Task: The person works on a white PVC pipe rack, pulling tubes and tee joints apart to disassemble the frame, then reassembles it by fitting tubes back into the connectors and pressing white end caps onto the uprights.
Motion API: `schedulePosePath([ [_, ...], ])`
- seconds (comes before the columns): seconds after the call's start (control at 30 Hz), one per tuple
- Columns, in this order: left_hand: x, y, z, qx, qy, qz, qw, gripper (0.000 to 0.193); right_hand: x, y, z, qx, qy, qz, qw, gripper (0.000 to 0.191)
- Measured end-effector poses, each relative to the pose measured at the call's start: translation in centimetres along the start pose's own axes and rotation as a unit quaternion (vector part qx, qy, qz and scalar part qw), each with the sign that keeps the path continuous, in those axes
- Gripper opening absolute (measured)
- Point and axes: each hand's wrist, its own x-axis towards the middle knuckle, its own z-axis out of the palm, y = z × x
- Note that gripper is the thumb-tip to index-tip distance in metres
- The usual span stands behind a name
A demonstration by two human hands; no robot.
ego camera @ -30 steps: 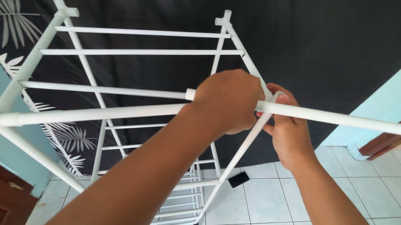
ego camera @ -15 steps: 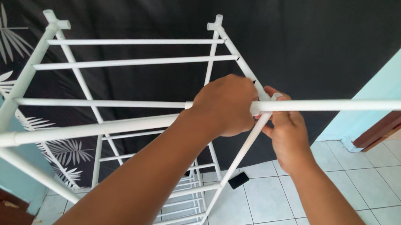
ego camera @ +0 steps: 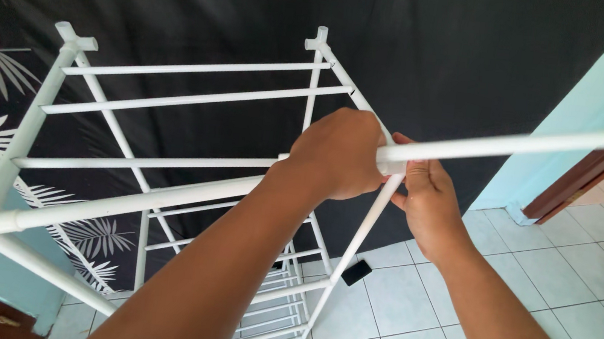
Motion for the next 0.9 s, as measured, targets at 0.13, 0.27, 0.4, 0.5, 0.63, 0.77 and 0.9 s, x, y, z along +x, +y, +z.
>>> schedulePosePath([
  [0.13,0.1,-0.2,0.3,-0.009,0.006,-0.012,1.000,0.033,0.0,-0.2,0.1,0.003,-0.002,-0.002,1.000,0.056],
  [0.27,0.2,-0.2,0.2,-0.026,0.005,-0.012,1.000,0.032,-0.2,-0.2,0.2,-0.021,0.008,0.000,1.000,0.057],
  [0.4,0.1,-0.5,-0.7,-0.061,0.010,0.001,0.998,0.031,-0.1,-0.5,-0.7,-0.056,0.019,0.017,0.998,0.055],
  [0.5,0.0,-1.2,-2.1,-0.022,0.033,-0.014,0.999,0.027,0.3,-1.4,-1.4,-0.083,0.082,-0.039,0.992,0.050],
  [0.63,0.1,-2.9,-4.1,-0.001,0.060,-0.036,0.998,0.030,1.3,-4.5,-1.0,-0.054,0.135,-0.113,0.983,0.044],
  [0.77,0.6,-5.2,-5.1,-0.029,0.114,-0.008,0.993,0.030,3.6,-9.2,2.2,-0.120,0.087,-0.095,0.984,0.042],
  [0.9,2.0,-6.9,-5.5,-0.018,0.197,0.048,0.979,0.027,6.6,-12.9,8.0,-0.034,0.000,-0.014,0.999,0.039],
])
